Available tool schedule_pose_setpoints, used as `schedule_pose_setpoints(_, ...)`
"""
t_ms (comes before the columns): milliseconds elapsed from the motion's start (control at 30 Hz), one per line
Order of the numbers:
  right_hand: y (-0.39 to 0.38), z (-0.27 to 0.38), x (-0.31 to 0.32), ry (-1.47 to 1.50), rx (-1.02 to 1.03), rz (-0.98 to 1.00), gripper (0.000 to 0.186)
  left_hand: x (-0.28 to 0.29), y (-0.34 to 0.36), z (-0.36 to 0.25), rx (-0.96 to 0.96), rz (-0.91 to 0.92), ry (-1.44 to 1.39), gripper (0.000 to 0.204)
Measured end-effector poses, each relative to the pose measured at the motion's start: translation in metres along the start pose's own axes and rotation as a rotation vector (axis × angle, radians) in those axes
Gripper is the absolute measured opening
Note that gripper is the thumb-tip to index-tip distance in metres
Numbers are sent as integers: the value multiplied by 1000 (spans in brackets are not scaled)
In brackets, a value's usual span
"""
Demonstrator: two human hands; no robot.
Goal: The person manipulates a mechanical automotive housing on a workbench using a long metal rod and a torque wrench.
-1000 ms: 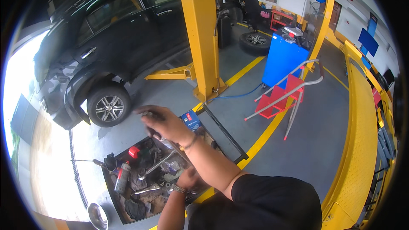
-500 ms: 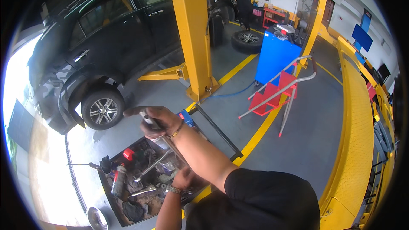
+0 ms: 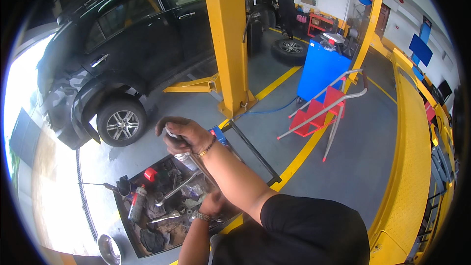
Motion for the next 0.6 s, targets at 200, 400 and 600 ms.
schedule_pose_setpoints(200, 0, 17, -14, -1051, 198, -608, 28, 4, -2, 14, -124, -80, -78, 42)
schedule_pose_setpoints(400, -16, 33, -10, -1246, 344, -719, 29, 6, 10, 5, 8, -38, 66, 44)
schedule_pose_setpoints(600, -9, 20, -10, -1392, 263, -798, 32, 8, -4, 1, -53, -34, -74, 40)
Point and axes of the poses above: each hand's wrist, its own y-axis towards the middle knuckle, its own x-axis out of the back of the hand, z = x × y, the point moved 6 cm from there along y, towards the middle knuckle, and after that the axes turned 11 degrees about z, right-handed, at the moved point
